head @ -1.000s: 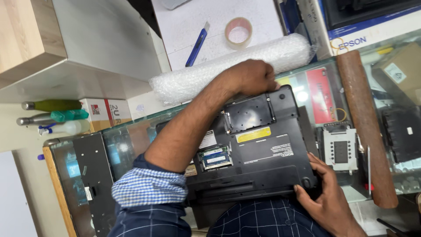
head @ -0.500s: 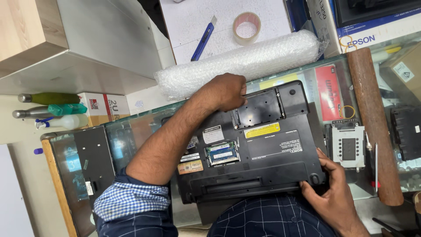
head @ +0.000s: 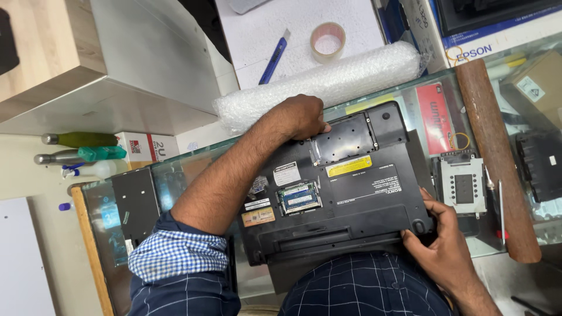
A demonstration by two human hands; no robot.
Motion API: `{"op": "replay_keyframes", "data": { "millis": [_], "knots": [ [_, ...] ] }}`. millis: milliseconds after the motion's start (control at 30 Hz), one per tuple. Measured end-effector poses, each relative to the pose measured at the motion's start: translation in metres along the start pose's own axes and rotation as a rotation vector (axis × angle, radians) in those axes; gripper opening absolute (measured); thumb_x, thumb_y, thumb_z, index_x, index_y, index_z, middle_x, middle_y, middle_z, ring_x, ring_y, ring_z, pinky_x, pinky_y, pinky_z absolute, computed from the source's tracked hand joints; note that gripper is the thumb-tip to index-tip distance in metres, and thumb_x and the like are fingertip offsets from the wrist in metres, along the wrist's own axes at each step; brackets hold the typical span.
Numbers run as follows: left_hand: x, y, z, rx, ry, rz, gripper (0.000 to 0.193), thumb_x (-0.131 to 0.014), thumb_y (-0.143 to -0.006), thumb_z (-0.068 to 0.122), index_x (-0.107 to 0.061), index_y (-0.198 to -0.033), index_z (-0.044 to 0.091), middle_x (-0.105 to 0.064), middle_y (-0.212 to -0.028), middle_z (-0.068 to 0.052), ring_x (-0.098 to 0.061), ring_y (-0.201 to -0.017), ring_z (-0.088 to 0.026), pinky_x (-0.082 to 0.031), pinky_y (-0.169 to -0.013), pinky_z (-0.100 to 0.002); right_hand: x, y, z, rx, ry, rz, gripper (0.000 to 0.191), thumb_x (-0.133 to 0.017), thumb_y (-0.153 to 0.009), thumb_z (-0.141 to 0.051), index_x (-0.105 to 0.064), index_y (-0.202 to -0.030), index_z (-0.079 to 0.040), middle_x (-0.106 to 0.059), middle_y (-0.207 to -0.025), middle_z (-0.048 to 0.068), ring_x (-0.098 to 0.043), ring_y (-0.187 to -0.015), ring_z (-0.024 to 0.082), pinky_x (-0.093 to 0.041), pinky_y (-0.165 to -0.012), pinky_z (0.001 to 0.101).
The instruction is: The person unscrews screws on the bottom cover of a laptop using a screwdriver, opens the laptop lid, and works on the keyboard and internal components. They then remove the bottom panel and lift it off, exposing the internal fan and motherboard.
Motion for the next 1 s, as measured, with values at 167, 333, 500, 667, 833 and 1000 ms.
{"op": "replay_keyframes", "data": {
  "millis": [167, 333, 500, 667, 833, 1000],
  "knots": [
    [0.007, 0.015, -0.010, -0.057, 0.136, 0.068, 0.051, -0.066, -0.090, 0.057, -0.074, -0.100, 0.008, -0.077, -0.098, -0.013, -0.073, -0.095, -0.027, -0.056, -0.086, -0.045, 0.000, -0.003, 0.000, 0.029, -0.035, 0.010, 0.062, -0.072, -0.079, -0.002, -0.039, -0.131, 0.002, -0.040, -0.161, 0.022, -0.049, -0.136, 0.024, -0.042, -0.112, 0.0371],
    [0.002, 0.031, -0.044, 0.046, 0.169, 0.085, 0.058, -0.065, -0.088, 0.067, -0.072, -0.102, 0.011, -0.075, -0.098, -0.012, -0.072, -0.094, -0.026, -0.056, -0.085, -0.044, 0.007, -0.006, -0.011, 0.170, -0.052, 0.028, 0.065, -0.072, -0.078, -0.001, -0.037, -0.132, 0.004, -0.038, -0.160, 0.026, -0.047, -0.141, 0.026, -0.040, -0.115, 0.0384],
    [-0.003, 0.055, -0.086, 0.112, 0.244, 0.124, 0.059, -0.065, -0.085, 0.071, -0.071, -0.097, 0.014, -0.075, -0.092, -0.009, -0.071, -0.088, -0.023, -0.056, -0.080, -0.043, 0.013, -0.005, -0.011, 0.207, -0.014, 0.080, 0.061, -0.073, -0.081, 0.002, -0.040, -0.132, 0.005, -0.047, -0.155, 0.027, -0.049, -0.143, 0.026, -0.043, -0.117, 0.0378],
    [-0.003, 0.067, -0.102, 0.039, 0.359, 0.204, 0.058, -0.069, -0.082, 0.071, -0.072, -0.092, 0.014, -0.075, -0.088, -0.008, -0.070, -0.084, -0.020, -0.057, -0.075, -0.040, 0.015, -0.009, 0.005, 0.177, -0.117, 0.103, 0.063, -0.073, -0.083, 0.001, -0.041, -0.137, 0.005, -0.058, -0.130, 0.018, -0.061, -0.119, 0.019, -0.051, -0.103, 0.0311],
    [-0.010, 0.063, -0.119, 0.166, 0.329, 0.210, 0.062, -0.068, -0.080, 0.074, -0.072, -0.093, 0.014, -0.074, -0.088, -0.008, -0.071, -0.085, -0.021, -0.057, -0.073, -0.041, 0.018, -0.012, 0.011, 0.247, -0.149, 0.121, 0.062, -0.074, -0.085, 0.001, -0.041, -0.138, 0.005, -0.058, -0.128, 0.015, -0.061, -0.117, 0.016, -0.052, -0.102, 0.0294],
    [-0.015, 0.075, -0.152, 0.249, 0.283, 0.234, 0.074, -0.064, -0.077, 0.083, -0.075, -0.091, 0.012, -0.075, -0.093, -0.010, -0.071, -0.090, -0.023, -0.057, -0.080, -0.043, 0.020, -0.015, 0.010, 0.295, -0.138, 0.111, 0.063, -0.076, -0.084, 0.000, -0.042, -0.137, 0.004, -0.058, -0.129, 0.014, -0.060, -0.119, 0.016, -0.051, -0.104, 0.0292]
  ]
}}
Point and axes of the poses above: each hand's wrist, its own y-axis away from the middle knuckle, its own x-axis out of the back of the hand, z = x × y, the point moved 9 cm from there along -y, towards the middle knuckle
